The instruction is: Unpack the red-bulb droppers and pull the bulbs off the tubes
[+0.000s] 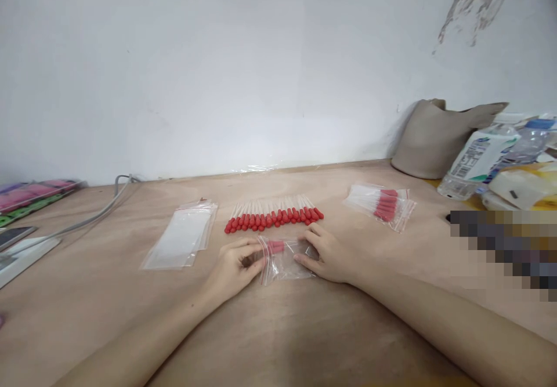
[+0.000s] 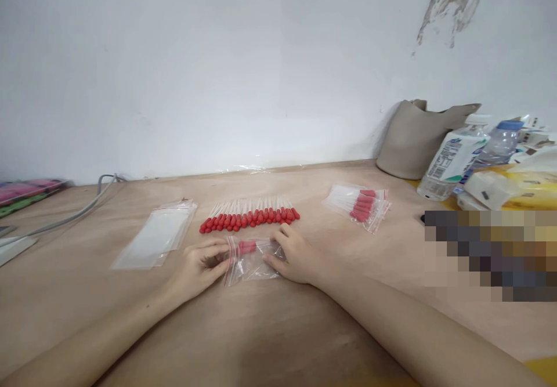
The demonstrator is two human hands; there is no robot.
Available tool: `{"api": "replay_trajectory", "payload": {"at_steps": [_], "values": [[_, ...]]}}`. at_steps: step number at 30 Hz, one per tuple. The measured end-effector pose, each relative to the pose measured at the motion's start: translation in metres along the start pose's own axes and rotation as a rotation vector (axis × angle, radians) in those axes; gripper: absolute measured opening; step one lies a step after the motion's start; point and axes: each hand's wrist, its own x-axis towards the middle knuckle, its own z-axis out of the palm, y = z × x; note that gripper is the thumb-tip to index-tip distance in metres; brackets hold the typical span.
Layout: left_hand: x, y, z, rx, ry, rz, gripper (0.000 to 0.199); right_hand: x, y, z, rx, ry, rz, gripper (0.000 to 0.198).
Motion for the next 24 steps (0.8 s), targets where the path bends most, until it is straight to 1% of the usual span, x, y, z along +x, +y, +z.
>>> {"api": "replay_trajectory", "payload": {"at_steps": [2, 5, 10, 16, 20, 22, 24], "values": [[0.0015, 0.0012, 0.0026, -0.030, -0.030, -0.062, 0.022, 0.0001, 0.0001, -0.0017, 0.016, -0.009, -0.009, 0.023], [0.0041, 0.0017, 0.0026, -0.050, -0.075, -0.092, 0.025, 0.0011, -0.0004, -0.0056, 0.024, -0.027, -0.014, 0.023], [0.0057, 0.0017, 0.0032, -0.056, -0.145, -0.042, 0.024, 0.0015, -0.0002, -0.0083, 0.021, -0.043, -0.021, 0.024], [0.0044, 0.0029, 0.0059, -0.003, -0.135, -0.046, 0.010, -0.0001, 0.0008, -0.0058, 0.043, -0.036, -0.040, 0.025], [0.0025, 0.0030, 0.0047, -0.010, -0.162, -0.062, 0.009, 0.0001, 0.0011, -0.0057, 0.041, -0.042, -0.032, 0.025], [0.0011, 0.0013, 0.0053, -0.059, -0.162, -0.085, 0.009, 0.0001, 0.0015, -0.0053, 0.043, -0.043, -0.031, 0.026], [0.0001, -0.0015, 0.0066, -0.179, -0.152, -0.122, 0.011, -0.0001, 0.0017, -0.0047, 0.046, -0.040, -0.036, 0.026]]}}
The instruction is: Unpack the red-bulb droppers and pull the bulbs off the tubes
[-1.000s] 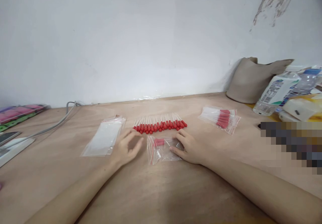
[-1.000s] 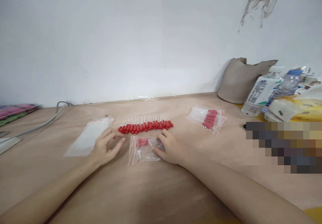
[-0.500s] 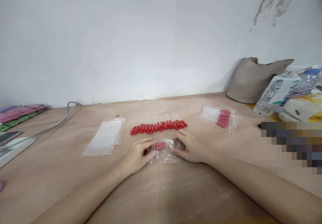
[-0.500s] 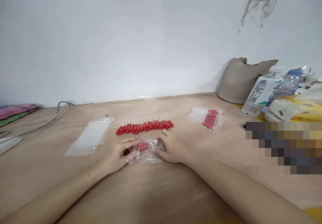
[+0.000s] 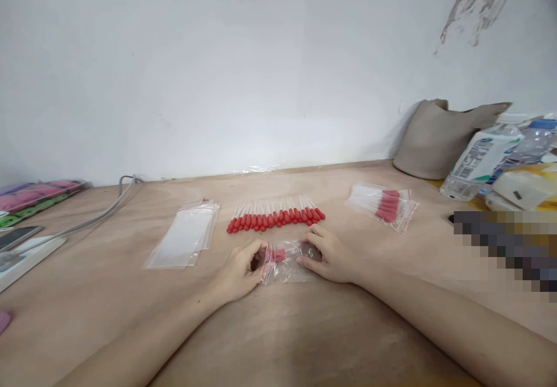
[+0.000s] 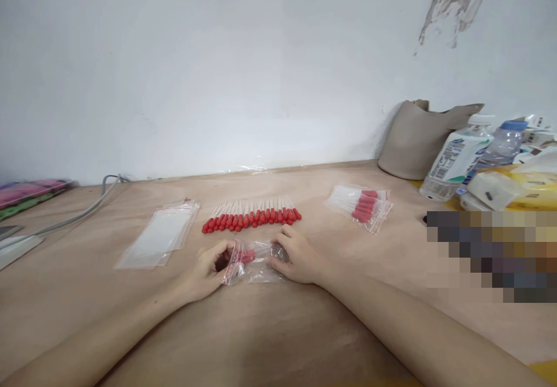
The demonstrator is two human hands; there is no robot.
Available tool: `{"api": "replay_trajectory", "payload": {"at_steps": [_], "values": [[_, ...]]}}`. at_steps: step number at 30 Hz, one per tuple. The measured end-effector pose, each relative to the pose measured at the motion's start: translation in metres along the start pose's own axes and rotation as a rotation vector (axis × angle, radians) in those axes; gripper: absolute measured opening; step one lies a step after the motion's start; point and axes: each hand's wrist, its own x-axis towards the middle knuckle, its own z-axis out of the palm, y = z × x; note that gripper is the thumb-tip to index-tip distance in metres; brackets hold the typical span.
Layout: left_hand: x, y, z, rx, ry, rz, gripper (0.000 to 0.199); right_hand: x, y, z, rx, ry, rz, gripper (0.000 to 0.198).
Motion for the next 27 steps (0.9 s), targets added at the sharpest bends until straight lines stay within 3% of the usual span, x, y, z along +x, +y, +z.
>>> {"api": "replay_trajectory", "payload": {"at_steps": [5, 10, 12, 16, 18, 21, 24, 27], "values": [[0.005, -0.004, -0.012, -0.349, 0.019, -0.079, 0.018, 0.000, 0.000, 0.000, 0.011, -0.005, 0.005, 0.026], [0.013, -0.004, -0.069, -0.264, -0.127, -0.131, 0.021, -0.001, -0.001, -0.001, 0.020, -0.017, 0.011, 0.028], [0.013, -0.005, -0.096, -0.210, -0.054, -0.136, 0.023, -0.001, -0.001, -0.001, 0.024, -0.015, 0.014, 0.028], [0.009, -0.006, -0.130, -0.093, 0.286, -0.132, 0.025, -0.001, -0.001, -0.001, 0.023, -0.018, 0.024, 0.029], [0.008, -0.005, -0.134, -0.023, 0.427, -0.093, 0.024, -0.001, -0.001, -0.001, 0.028, -0.015, 0.022, 0.029], [0.010, -0.007, -0.127, 0.119, 0.542, 0.017, 0.020, -0.001, -0.001, -0.001, 0.028, -0.009, 0.019, 0.028], [0.018, -0.018, -0.112, 0.261, 0.589, 0.173, 0.019, -0.001, -0.001, -0.001, 0.024, -0.005, 0.016, 0.028], [0.026, -0.037, -0.095, 0.448, 0.552, 0.318, 0.016, -0.001, 0.001, 0.000, 0.031, 0.004, 0.002, 0.028]]}}
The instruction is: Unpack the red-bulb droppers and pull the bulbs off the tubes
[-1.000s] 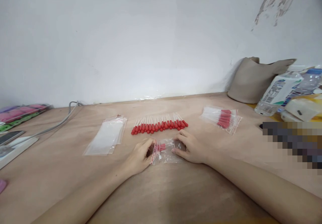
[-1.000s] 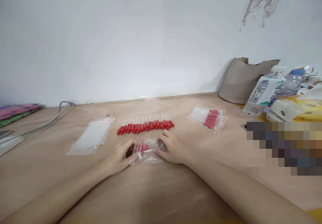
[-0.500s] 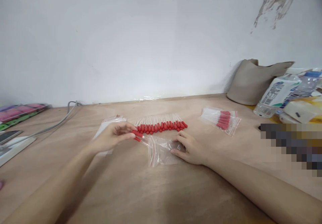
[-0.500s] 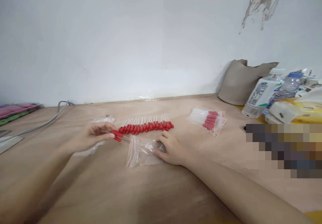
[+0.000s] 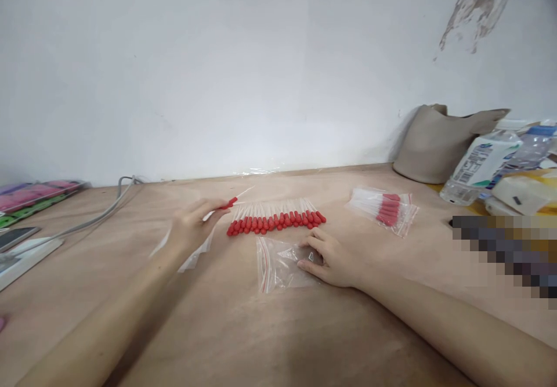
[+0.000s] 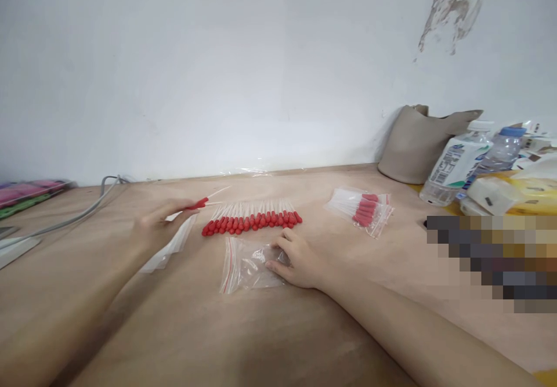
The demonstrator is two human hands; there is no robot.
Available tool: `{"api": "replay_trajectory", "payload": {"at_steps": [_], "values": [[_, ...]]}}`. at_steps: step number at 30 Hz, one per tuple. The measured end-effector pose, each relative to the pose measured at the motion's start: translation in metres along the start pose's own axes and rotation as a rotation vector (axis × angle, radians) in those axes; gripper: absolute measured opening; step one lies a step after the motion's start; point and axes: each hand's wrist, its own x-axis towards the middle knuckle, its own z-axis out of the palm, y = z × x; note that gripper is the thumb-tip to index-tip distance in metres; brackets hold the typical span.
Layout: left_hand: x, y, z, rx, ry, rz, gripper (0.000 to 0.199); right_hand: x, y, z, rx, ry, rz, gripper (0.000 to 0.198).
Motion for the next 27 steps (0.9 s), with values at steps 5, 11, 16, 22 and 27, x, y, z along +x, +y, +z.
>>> {"api": "replay_trajectory", "payload": {"at_steps": [5, 11, 16, 22, 27], "values": [[-0.014, -0.009, 0.023, 0.175, -0.153, 0.215, 0.025, 0.000, 0.000, 0.000, -0.003, -0.004, -0.007, 0.028], [-0.018, -0.010, 0.033, 0.213, -0.238, 0.240, 0.030, 0.000, -0.003, -0.002, -0.008, -0.029, 0.021, 0.028], [-0.021, -0.014, 0.045, 0.214, -0.236, 0.186, 0.024, 0.000, -0.002, -0.001, -0.008, -0.021, 0.003, 0.027], [-0.019, -0.009, 0.048, 0.244, -0.233, 0.130, 0.024, 0.000, -0.002, -0.001, -0.016, -0.014, 0.013, 0.028], [-0.018, -0.008, 0.048, 0.215, -0.118, 0.055, 0.024, 0.000, -0.002, -0.001, -0.009, 0.000, -0.004, 0.027]]}}
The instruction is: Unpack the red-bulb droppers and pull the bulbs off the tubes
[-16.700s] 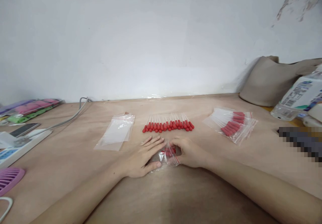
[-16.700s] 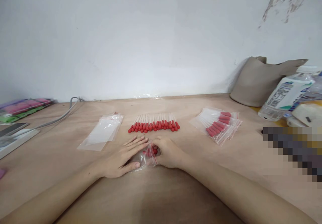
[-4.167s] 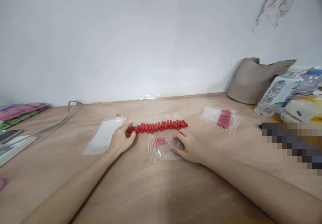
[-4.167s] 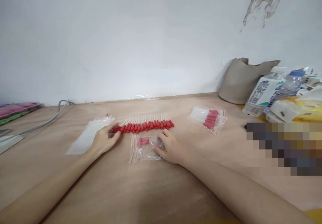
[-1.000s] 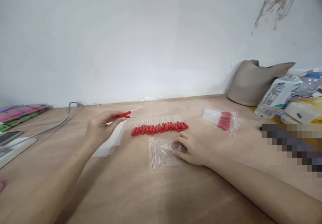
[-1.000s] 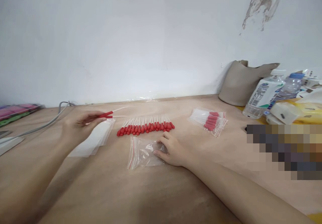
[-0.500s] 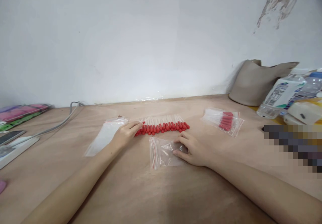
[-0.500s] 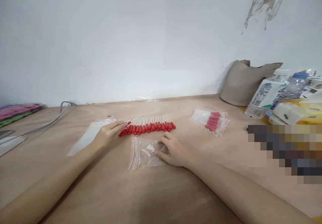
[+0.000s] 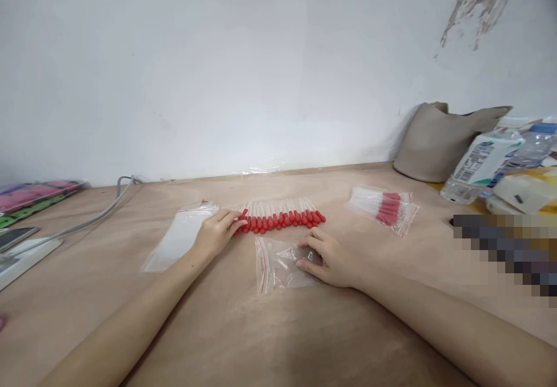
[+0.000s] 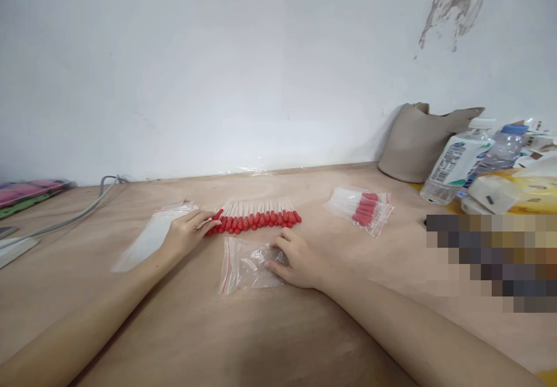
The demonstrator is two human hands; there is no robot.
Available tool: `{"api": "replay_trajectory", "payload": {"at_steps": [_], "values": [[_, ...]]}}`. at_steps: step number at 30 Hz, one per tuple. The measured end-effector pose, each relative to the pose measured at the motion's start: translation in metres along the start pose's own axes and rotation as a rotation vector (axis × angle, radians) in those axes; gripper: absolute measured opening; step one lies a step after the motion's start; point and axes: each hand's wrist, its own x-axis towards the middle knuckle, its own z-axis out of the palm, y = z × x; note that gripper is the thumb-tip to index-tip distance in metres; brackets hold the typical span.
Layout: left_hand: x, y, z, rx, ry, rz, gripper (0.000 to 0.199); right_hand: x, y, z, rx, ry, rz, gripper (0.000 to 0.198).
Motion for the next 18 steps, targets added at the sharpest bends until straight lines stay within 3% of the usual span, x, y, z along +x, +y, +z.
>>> {"api": "replay_trajectory", "payload": {"at_steps": [3, 12, 16, 18], "values": [[0.001, 0.002, 0.000, -0.024, 0.040, -0.030, 0.023, 0.000, -0.001, -0.001, -0.003, -0.004, 0.004, 0.027], [0.001, 0.004, 0.001, -0.077, -0.045, -0.093, 0.025, 0.000, -0.002, -0.002, -0.018, 0.002, 0.009, 0.026], [0.004, 0.024, -0.011, -0.175, 0.022, -0.066, 0.022, 0.000, -0.002, -0.001, -0.015, 0.009, -0.004, 0.026], [0.005, 0.043, -0.022, -0.280, -0.015, -0.053, 0.018, 0.000, -0.001, 0.001, -0.014, 0.012, -0.004, 0.027]]}}
